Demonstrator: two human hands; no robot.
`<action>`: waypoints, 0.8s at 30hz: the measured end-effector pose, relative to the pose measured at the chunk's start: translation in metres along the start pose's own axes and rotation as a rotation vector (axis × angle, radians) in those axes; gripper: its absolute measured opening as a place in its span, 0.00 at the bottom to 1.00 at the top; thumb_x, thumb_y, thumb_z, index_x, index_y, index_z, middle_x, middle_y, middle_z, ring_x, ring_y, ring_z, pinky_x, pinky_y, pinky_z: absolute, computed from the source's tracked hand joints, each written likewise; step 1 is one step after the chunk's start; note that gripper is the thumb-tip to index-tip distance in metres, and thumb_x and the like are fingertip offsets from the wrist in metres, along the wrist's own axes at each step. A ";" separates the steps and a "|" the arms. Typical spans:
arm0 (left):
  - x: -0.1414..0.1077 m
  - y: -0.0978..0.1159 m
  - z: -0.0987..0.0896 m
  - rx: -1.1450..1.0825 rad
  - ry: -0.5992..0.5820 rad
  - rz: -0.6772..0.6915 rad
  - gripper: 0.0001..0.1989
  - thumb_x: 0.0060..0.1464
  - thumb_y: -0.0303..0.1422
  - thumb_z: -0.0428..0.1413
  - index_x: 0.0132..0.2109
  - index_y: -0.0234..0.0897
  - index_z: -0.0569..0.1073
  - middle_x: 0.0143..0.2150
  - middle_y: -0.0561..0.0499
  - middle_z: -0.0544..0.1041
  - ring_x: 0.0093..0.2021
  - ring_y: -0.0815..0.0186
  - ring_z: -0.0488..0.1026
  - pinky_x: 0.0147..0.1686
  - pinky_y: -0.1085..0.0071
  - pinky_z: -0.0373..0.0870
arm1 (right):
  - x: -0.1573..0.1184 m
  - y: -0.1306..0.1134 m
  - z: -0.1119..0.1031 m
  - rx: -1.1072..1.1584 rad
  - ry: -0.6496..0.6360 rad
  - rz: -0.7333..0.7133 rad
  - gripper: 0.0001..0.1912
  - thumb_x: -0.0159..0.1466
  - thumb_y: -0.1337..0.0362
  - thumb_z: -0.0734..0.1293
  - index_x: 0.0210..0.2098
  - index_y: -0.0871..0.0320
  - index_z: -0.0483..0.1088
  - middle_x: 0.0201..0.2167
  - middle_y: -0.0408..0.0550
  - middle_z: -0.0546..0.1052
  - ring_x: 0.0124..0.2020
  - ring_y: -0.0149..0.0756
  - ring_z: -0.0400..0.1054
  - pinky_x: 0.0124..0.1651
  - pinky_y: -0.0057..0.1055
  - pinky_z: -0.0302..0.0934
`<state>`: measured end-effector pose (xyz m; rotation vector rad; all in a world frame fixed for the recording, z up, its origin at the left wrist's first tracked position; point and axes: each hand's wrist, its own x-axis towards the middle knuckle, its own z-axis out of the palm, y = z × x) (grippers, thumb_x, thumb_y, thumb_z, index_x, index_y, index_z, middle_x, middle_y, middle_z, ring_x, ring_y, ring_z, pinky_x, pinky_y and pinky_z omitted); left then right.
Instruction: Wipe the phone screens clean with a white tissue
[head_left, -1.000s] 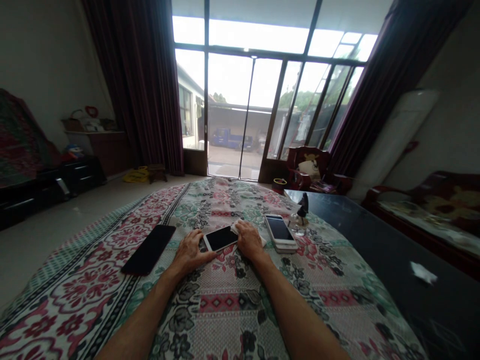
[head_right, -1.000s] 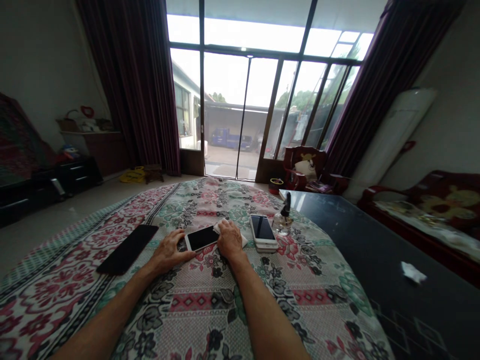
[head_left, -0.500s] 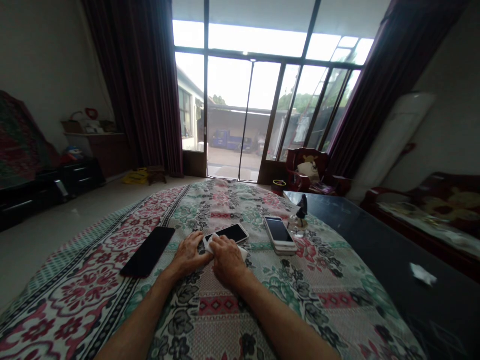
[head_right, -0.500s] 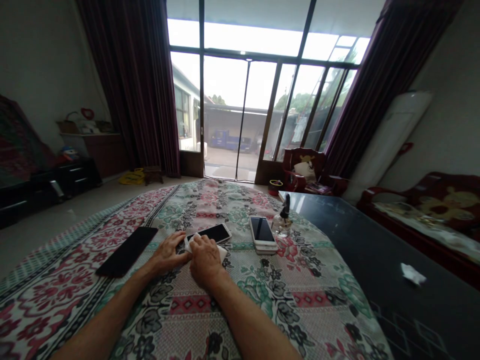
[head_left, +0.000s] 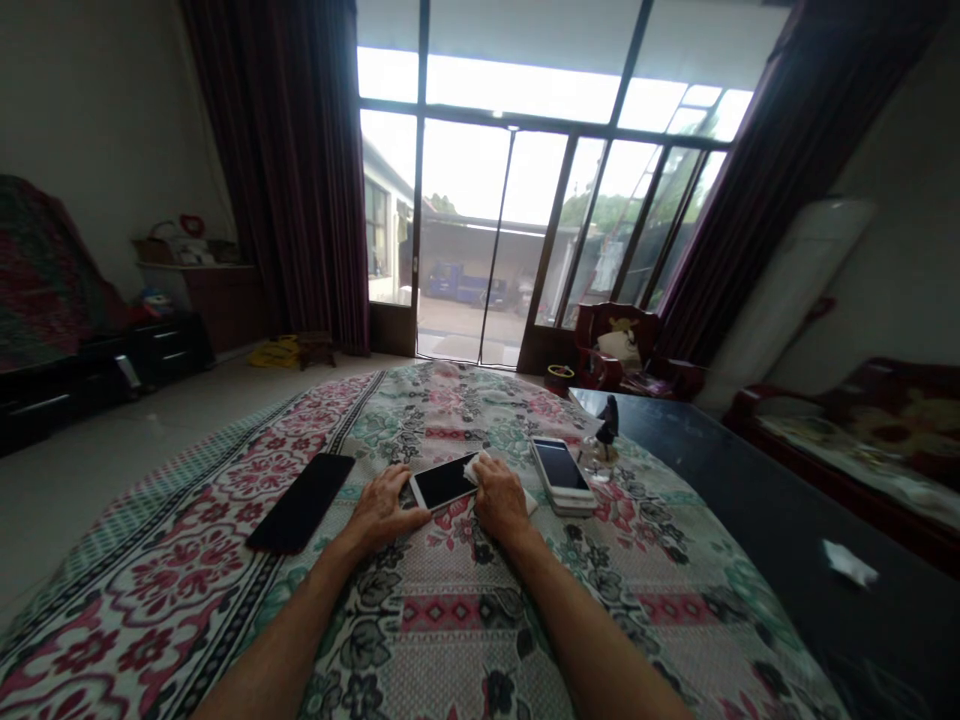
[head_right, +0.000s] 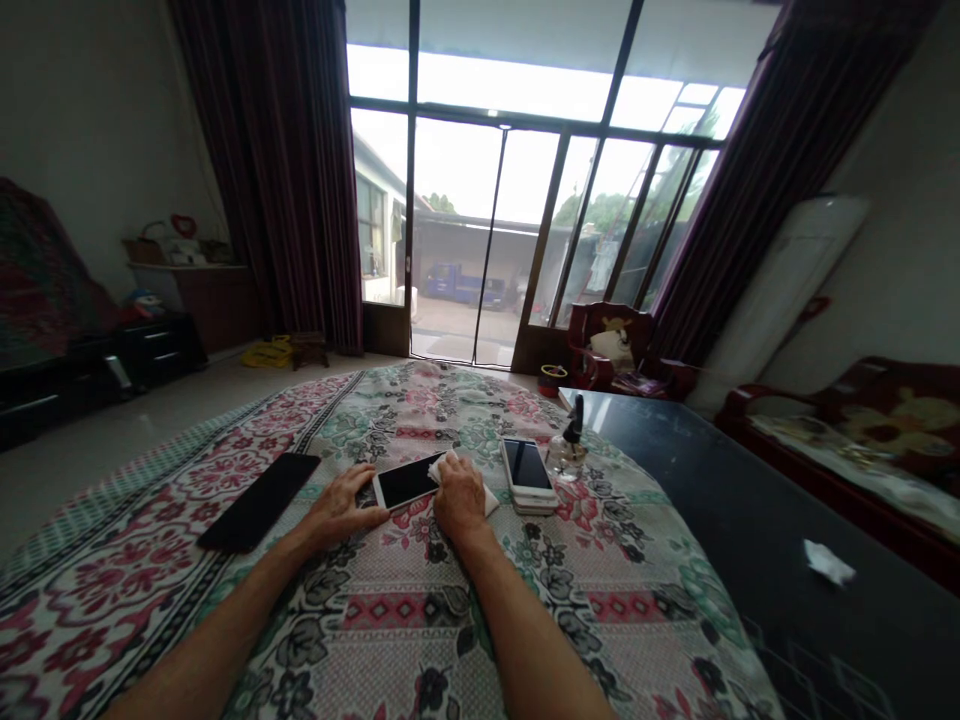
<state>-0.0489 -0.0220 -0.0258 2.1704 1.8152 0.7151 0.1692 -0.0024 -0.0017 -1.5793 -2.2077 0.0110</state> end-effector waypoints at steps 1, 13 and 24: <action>0.000 0.000 0.000 -0.004 -0.002 -0.003 0.34 0.45 0.44 0.61 0.57 0.30 0.70 0.64 0.35 0.66 0.65 0.50 0.60 0.64 0.58 0.55 | -0.004 -0.002 0.000 0.008 -0.002 -0.028 0.19 0.63 0.75 0.57 0.48 0.57 0.72 0.59 0.50 0.70 0.58 0.41 0.60 0.57 0.35 0.53; -0.002 -0.001 0.002 -0.025 0.074 0.011 0.33 0.44 0.45 0.62 0.55 0.33 0.72 0.63 0.36 0.68 0.65 0.48 0.62 0.63 0.57 0.58 | -0.032 -0.026 -0.006 0.191 -0.066 -0.411 0.14 0.65 0.73 0.58 0.45 0.56 0.71 0.53 0.48 0.73 0.53 0.38 0.62 0.55 0.34 0.56; -0.002 0.004 0.003 -0.002 0.100 0.021 0.33 0.43 0.47 0.63 0.53 0.32 0.73 0.61 0.35 0.70 0.62 0.49 0.65 0.62 0.57 0.60 | -0.012 0.008 -0.005 0.043 -0.051 0.025 0.26 0.62 0.76 0.56 0.57 0.58 0.68 0.64 0.50 0.65 0.64 0.45 0.54 0.63 0.40 0.51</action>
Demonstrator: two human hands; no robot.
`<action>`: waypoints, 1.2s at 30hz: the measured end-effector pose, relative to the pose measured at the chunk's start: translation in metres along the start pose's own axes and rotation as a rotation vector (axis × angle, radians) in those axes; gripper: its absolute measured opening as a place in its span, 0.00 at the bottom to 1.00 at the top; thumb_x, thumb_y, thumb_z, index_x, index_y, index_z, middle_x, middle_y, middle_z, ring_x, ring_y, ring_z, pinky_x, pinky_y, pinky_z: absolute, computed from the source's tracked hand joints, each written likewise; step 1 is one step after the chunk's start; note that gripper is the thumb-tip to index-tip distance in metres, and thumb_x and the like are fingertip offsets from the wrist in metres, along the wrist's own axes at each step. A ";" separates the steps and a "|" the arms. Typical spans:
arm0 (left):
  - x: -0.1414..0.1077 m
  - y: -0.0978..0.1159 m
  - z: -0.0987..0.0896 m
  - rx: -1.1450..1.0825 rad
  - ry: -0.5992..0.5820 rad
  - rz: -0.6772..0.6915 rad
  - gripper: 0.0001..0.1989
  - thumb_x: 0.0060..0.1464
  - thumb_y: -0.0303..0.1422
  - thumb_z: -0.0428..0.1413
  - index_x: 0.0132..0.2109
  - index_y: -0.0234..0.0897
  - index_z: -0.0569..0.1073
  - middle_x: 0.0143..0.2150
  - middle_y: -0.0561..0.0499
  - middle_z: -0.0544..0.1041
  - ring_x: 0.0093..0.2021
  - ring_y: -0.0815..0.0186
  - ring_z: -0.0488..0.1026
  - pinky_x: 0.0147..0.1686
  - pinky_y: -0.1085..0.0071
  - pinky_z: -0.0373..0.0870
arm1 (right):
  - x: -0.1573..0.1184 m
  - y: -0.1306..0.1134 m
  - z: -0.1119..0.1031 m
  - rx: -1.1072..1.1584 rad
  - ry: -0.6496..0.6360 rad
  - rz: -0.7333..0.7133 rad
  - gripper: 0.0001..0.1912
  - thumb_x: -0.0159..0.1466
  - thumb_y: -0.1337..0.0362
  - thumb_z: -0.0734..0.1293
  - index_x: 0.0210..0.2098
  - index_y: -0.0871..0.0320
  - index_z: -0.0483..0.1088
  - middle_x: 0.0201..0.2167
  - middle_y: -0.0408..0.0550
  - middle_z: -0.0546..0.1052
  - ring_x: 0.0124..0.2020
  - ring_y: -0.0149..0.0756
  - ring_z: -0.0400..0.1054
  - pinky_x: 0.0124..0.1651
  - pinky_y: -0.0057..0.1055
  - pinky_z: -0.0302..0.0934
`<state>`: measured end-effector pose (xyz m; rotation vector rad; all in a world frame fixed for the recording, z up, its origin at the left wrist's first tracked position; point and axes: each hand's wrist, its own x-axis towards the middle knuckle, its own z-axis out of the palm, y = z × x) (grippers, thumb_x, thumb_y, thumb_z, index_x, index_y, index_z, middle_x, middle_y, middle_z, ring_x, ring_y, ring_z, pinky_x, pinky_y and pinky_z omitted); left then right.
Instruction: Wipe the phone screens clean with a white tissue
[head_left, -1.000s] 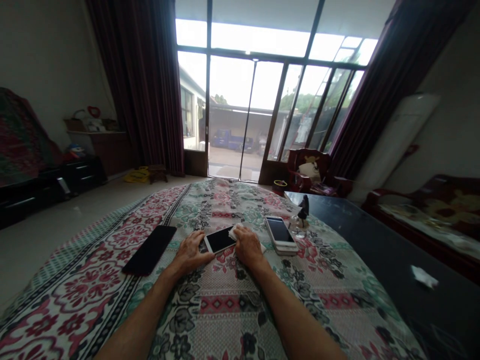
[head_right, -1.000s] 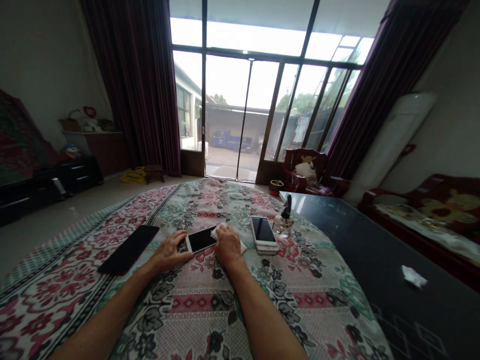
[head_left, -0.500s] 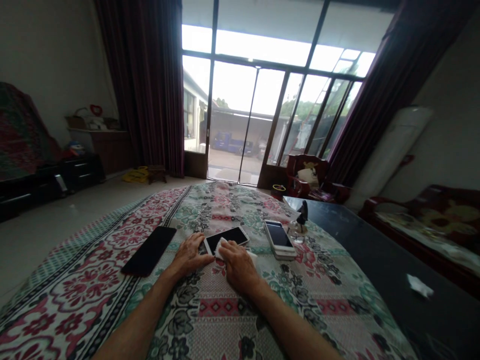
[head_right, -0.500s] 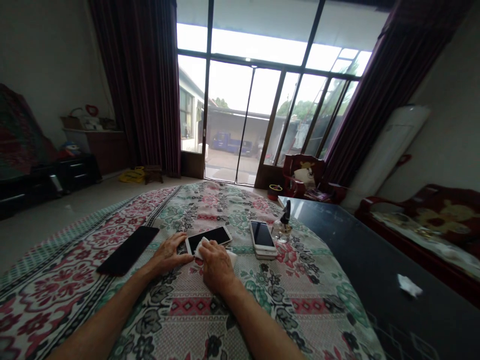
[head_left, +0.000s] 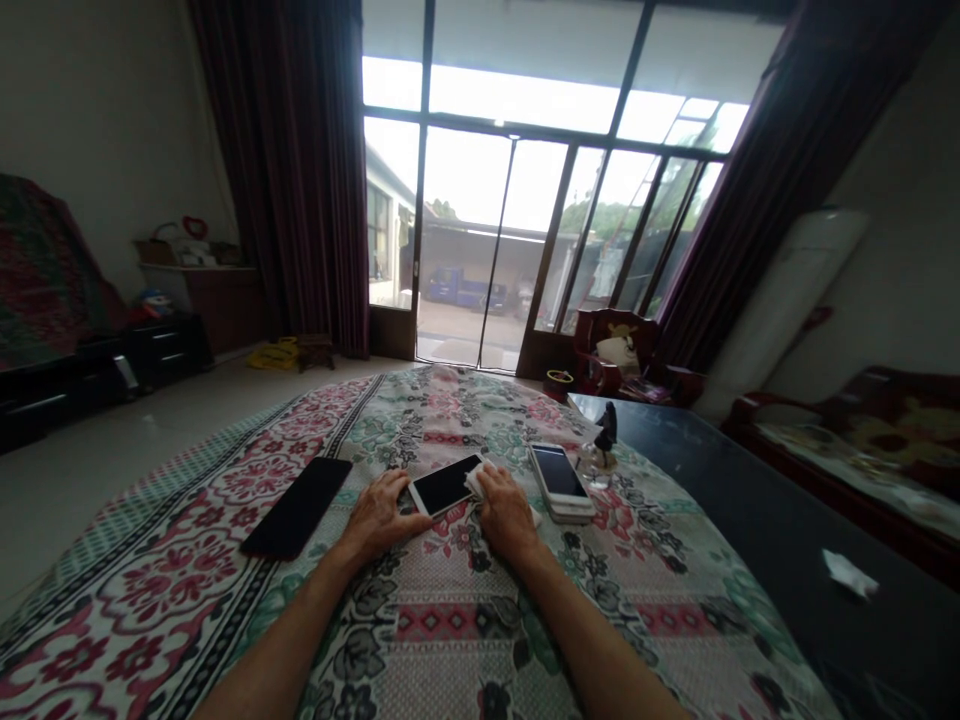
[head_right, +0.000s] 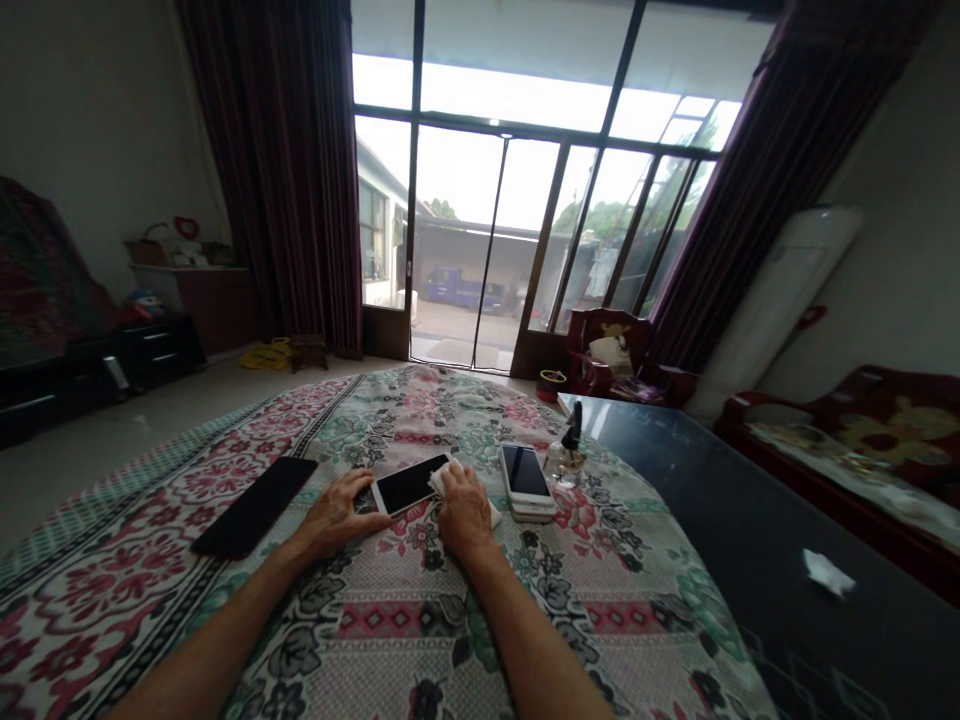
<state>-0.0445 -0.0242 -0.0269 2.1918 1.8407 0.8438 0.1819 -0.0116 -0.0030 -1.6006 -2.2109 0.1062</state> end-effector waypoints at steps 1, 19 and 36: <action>-0.001 0.002 0.000 0.013 0.002 0.001 0.33 0.43 0.48 0.63 0.52 0.32 0.73 0.60 0.35 0.70 0.62 0.49 0.66 0.61 0.58 0.60 | 0.000 0.000 0.000 -0.012 0.001 0.019 0.27 0.62 0.76 0.56 0.58 0.59 0.67 0.65 0.51 0.63 0.65 0.46 0.53 0.63 0.41 0.50; -0.003 0.009 0.000 0.118 -0.060 -0.007 0.31 0.48 0.47 0.60 0.57 0.36 0.71 0.64 0.39 0.67 0.66 0.50 0.60 0.62 0.57 0.57 | -0.008 -0.020 0.000 0.067 -0.084 -0.245 0.24 0.63 0.71 0.58 0.58 0.58 0.66 0.64 0.51 0.64 0.65 0.45 0.53 0.64 0.43 0.48; -0.004 0.016 0.002 0.119 -0.045 0.032 0.35 0.48 0.49 0.59 0.59 0.35 0.69 0.65 0.37 0.65 0.66 0.48 0.59 0.61 0.52 0.56 | 0.003 -0.004 0.007 -0.037 0.029 -0.072 0.24 0.64 0.72 0.56 0.58 0.60 0.65 0.64 0.55 0.64 0.64 0.46 0.53 0.63 0.42 0.49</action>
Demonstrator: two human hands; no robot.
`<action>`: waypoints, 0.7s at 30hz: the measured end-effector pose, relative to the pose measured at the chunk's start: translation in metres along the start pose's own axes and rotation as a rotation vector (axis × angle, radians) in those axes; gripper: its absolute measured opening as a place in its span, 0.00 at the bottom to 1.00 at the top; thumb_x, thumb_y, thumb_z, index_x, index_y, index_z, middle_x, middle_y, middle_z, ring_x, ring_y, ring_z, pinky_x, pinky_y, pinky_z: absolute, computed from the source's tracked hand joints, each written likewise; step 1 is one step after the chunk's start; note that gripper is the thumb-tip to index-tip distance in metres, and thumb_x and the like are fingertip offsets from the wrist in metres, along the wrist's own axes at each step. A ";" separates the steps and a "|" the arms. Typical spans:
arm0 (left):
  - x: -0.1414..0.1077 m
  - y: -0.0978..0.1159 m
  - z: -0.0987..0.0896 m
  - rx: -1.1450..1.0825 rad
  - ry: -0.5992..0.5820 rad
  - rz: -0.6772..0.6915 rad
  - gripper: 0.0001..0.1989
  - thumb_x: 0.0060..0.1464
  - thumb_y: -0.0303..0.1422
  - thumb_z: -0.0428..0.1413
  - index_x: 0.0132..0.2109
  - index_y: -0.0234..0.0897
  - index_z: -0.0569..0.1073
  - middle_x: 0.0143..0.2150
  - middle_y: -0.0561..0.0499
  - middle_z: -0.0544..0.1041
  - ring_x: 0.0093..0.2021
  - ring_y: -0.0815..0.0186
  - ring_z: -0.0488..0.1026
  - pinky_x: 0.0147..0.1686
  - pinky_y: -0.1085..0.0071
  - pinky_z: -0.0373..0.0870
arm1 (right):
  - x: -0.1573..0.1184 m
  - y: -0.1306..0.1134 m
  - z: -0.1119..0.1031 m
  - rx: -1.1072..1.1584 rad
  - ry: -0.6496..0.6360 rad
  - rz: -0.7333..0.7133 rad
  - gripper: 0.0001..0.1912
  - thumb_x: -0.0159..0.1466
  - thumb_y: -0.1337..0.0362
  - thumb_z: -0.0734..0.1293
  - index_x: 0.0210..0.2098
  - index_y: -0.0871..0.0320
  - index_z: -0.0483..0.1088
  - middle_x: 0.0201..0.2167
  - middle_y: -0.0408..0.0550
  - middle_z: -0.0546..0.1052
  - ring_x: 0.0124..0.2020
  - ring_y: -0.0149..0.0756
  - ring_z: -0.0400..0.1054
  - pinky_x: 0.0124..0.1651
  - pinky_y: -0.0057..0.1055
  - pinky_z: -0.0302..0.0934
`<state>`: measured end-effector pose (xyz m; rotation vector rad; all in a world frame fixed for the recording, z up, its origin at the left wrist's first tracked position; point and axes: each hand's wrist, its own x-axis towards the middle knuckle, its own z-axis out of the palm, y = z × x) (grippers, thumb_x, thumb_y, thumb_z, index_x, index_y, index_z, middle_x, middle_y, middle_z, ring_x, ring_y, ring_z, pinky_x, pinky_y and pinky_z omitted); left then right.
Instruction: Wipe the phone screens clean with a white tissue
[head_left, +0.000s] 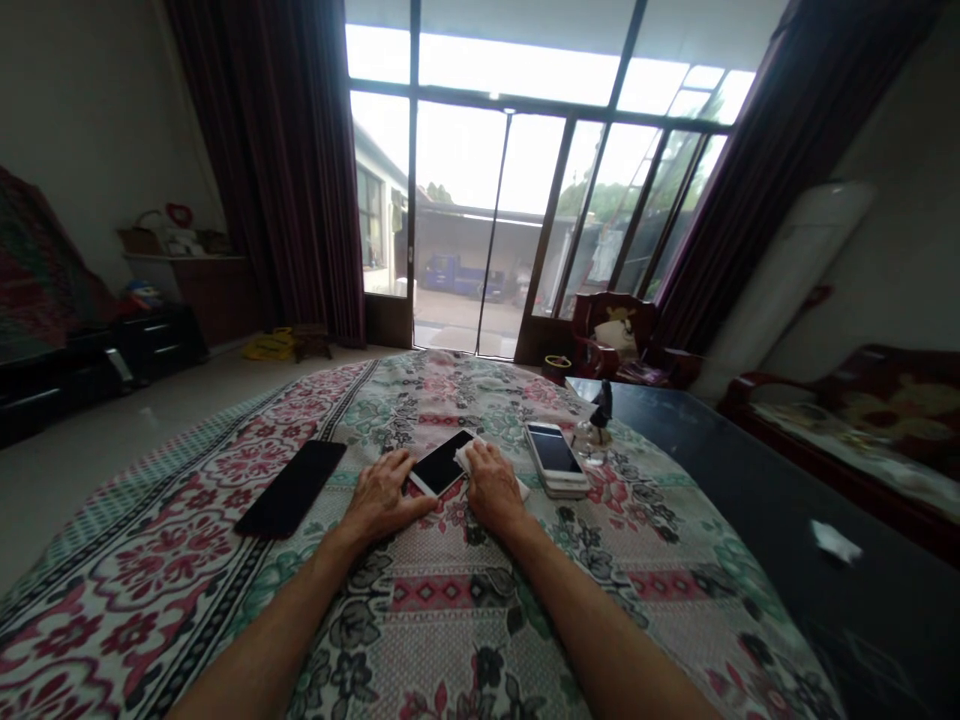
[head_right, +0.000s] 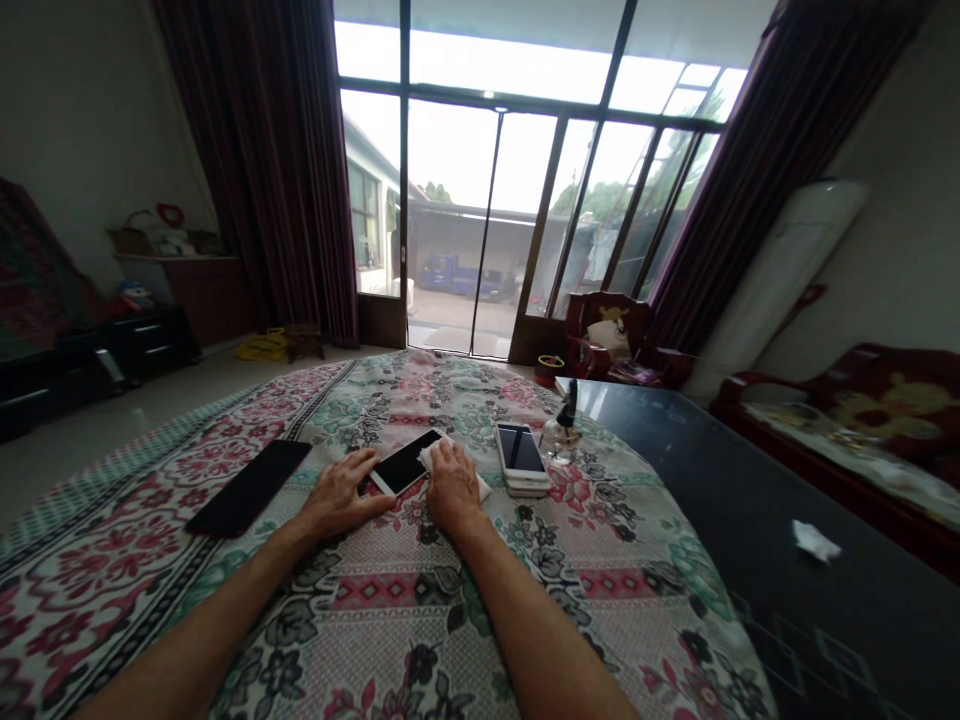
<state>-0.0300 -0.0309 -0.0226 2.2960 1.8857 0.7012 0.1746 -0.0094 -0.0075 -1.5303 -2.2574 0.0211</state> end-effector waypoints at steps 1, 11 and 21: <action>0.000 0.000 0.000 -0.001 0.005 0.003 0.34 0.48 0.49 0.60 0.58 0.35 0.70 0.65 0.37 0.65 0.65 0.48 0.60 0.61 0.52 0.57 | 0.000 0.000 -0.001 -0.001 -0.001 -0.012 0.24 0.64 0.72 0.56 0.58 0.61 0.65 0.63 0.55 0.64 0.64 0.46 0.53 0.62 0.42 0.49; -0.005 0.000 -0.007 -0.125 0.099 0.186 0.19 0.47 0.46 0.64 0.43 0.39 0.80 0.50 0.44 0.77 0.53 0.54 0.72 0.56 0.60 0.65 | -0.003 -0.008 -0.006 0.056 -0.044 -0.135 0.23 0.61 0.72 0.57 0.55 0.60 0.67 0.63 0.54 0.64 0.63 0.42 0.55 0.62 0.39 0.49; -0.009 0.002 -0.002 -0.181 0.149 0.180 0.15 0.47 0.42 0.65 0.41 0.39 0.81 0.46 0.44 0.79 0.50 0.53 0.74 0.55 0.59 0.68 | -0.016 -0.020 -0.006 0.120 -0.082 -0.200 0.28 0.57 0.74 0.59 0.57 0.58 0.66 0.64 0.53 0.63 0.64 0.44 0.54 0.64 0.42 0.48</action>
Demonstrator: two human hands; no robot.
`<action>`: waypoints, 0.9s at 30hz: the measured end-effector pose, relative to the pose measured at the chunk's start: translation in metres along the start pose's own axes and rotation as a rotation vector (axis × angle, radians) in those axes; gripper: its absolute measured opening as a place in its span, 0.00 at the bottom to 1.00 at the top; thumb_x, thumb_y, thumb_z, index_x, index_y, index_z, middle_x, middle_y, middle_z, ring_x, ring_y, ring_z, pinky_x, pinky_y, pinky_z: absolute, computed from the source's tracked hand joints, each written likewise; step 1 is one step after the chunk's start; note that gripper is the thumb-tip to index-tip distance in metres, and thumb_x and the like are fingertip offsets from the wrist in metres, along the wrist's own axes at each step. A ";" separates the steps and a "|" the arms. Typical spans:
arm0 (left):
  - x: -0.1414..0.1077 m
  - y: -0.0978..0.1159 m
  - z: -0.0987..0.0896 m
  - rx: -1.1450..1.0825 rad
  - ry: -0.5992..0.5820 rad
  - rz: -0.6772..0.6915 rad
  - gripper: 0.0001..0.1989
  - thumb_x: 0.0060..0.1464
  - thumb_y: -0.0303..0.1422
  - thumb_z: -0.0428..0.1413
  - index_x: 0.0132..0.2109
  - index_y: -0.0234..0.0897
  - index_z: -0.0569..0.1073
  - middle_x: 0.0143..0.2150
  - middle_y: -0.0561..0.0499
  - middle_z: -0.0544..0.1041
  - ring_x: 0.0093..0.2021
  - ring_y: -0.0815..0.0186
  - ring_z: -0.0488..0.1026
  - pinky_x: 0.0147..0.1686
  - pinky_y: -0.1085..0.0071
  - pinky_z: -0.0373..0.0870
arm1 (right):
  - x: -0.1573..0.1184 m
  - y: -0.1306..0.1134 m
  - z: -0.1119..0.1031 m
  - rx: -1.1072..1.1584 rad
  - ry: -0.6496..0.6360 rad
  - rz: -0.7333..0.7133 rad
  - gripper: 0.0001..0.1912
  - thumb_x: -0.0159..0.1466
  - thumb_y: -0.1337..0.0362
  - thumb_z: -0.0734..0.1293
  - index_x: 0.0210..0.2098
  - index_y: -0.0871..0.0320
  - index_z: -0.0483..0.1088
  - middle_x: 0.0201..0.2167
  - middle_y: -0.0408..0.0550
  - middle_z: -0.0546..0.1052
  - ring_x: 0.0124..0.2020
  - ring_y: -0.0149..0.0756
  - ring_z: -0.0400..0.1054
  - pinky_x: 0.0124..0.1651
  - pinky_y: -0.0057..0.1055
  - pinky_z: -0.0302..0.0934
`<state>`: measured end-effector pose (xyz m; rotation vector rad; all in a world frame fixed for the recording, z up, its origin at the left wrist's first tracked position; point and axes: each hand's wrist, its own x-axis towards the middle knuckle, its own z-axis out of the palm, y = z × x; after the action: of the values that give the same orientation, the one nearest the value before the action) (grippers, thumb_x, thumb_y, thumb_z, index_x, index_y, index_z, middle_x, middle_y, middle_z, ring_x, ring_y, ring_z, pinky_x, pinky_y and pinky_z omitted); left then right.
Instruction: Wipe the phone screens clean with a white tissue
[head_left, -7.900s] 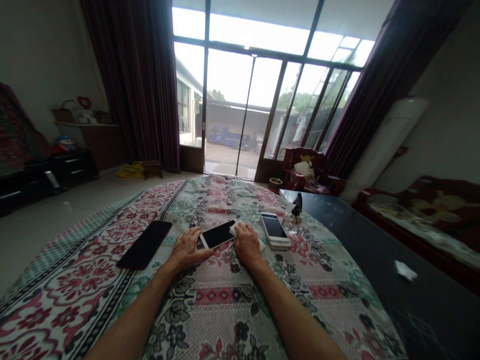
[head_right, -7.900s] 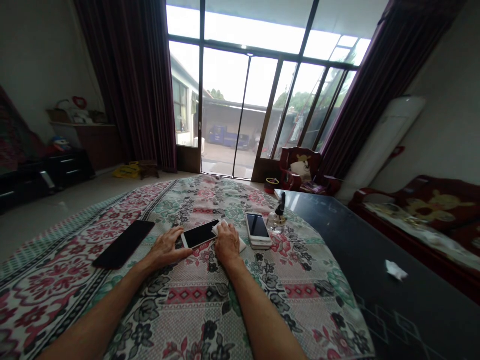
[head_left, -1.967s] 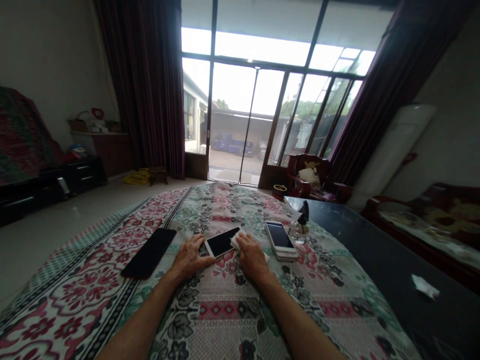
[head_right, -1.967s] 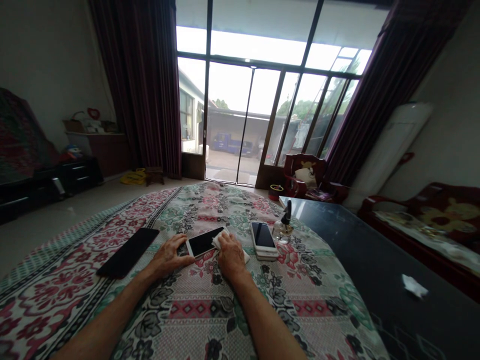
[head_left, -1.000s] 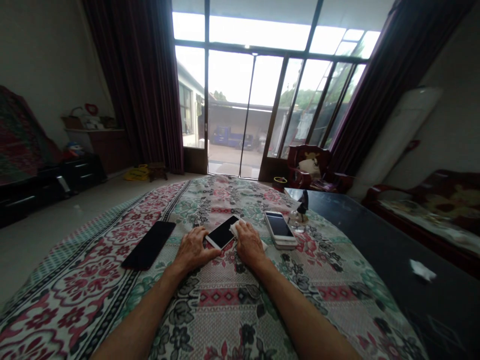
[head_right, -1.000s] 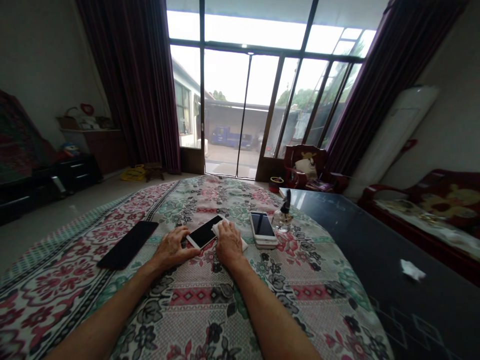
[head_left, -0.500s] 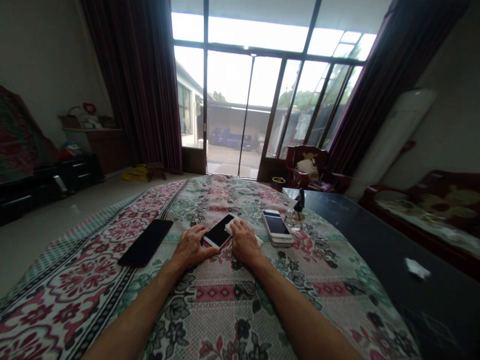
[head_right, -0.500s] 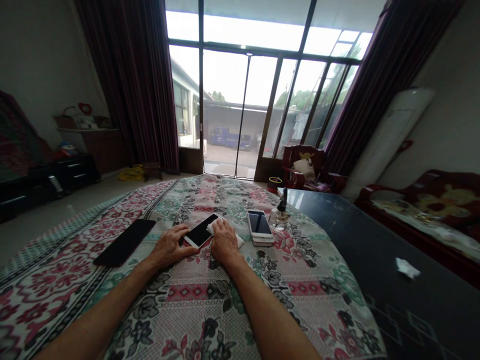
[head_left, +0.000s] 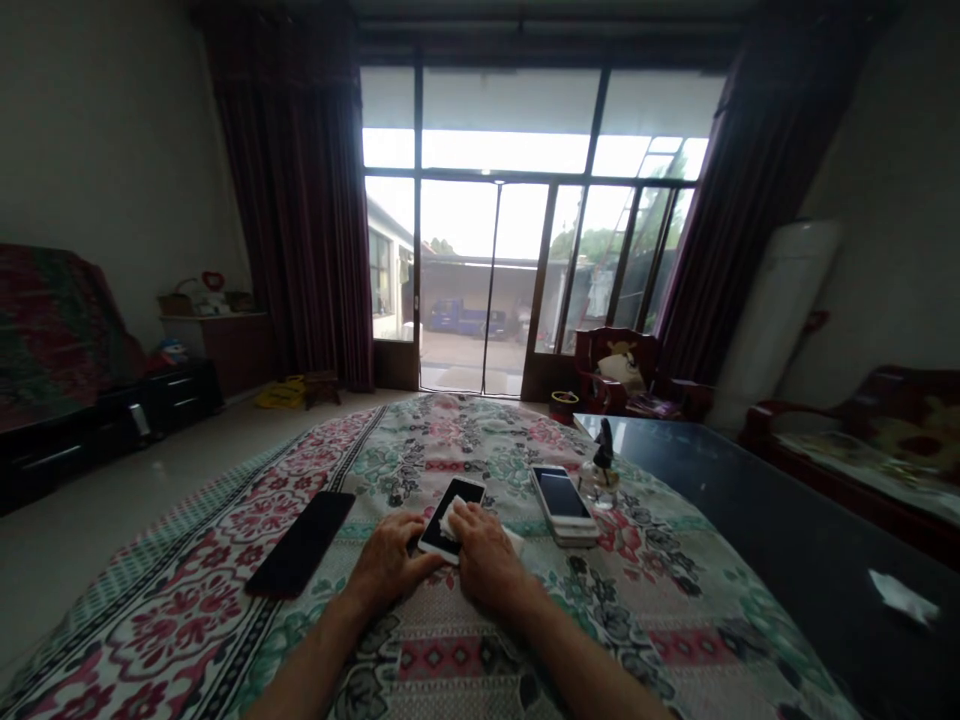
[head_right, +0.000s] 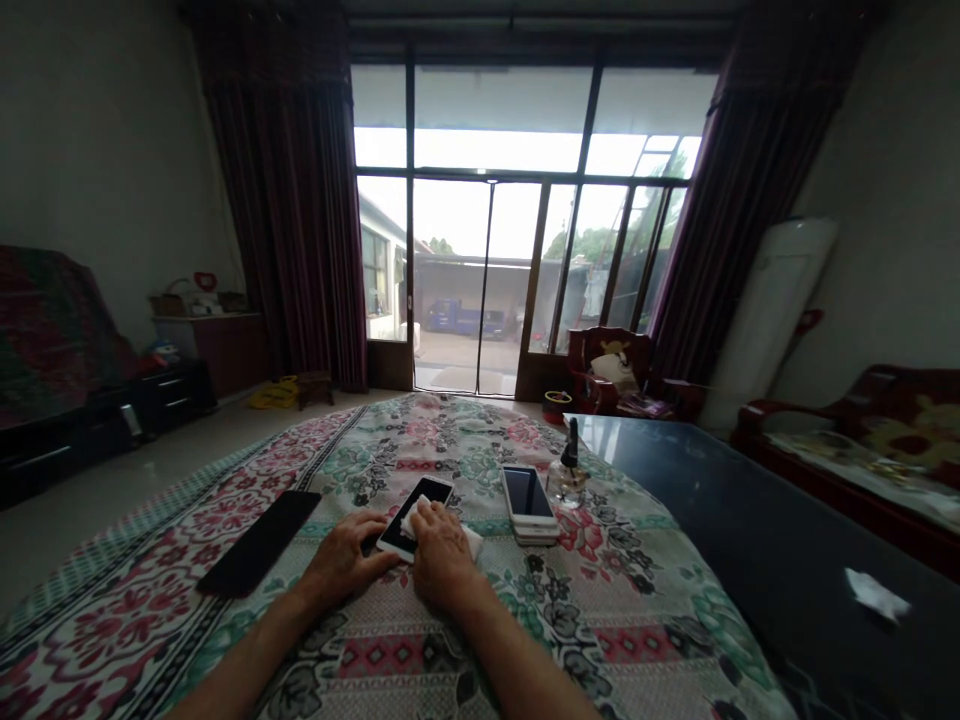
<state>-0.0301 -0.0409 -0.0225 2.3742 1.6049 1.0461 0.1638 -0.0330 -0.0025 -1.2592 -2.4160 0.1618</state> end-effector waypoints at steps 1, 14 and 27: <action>0.000 0.000 0.000 -0.003 -0.002 -0.005 0.15 0.46 0.42 0.65 0.41 0.39 0.80 0.46 0.44 0.79 0.50 0.53 0.74 0.55 0.59 0.68 | -0.001 -0.002 -0.001 0.003 -0.001 0.000 0.28 0.57 0.74 0.59 0.56 0.58 0.67 0.64 0.53 0.64 0.63 0.45 0.56 0.63 0.41 0.50; 0.006 -0.001 -0.010 -0.211 0.027 -0.193 0.14 0.53 0.37 0.53 0.43 0.39 0.79 0.48 0.48 0.80 0.51 0.58 0.74 0.54 0.64 0.69 | 0.023 0.004 -0.008 0.476 0.247 0.124 0.23 0.62 0.64 0.60 0.57 0.55 0.68 0.59 0.51 0.70 0.59 0.41 0.64 0.59 0.39 0.60; 0.010 0.049 0.024 -0.002 -0.065 -0.048 0.24 0.49 0.33 0.55 0.55 0.37 0.71 0.64 0.41 0.67 0.65 0.51 0.60 0.65 0.54 0.55 | 0.015 0.034 0.011 0.260 0.337 0.332 0.23 0.59 0.76 0.57 0.48 0.60 0.74 0.48 0.54 0.77 0.51 0.38 0.69 0.58 0.31 0.59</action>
<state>0.0246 -0.0473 -0.0149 2.3310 1.6295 0.9517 0.1775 0.0003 -0.0178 -1.4255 -1.8289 0.3194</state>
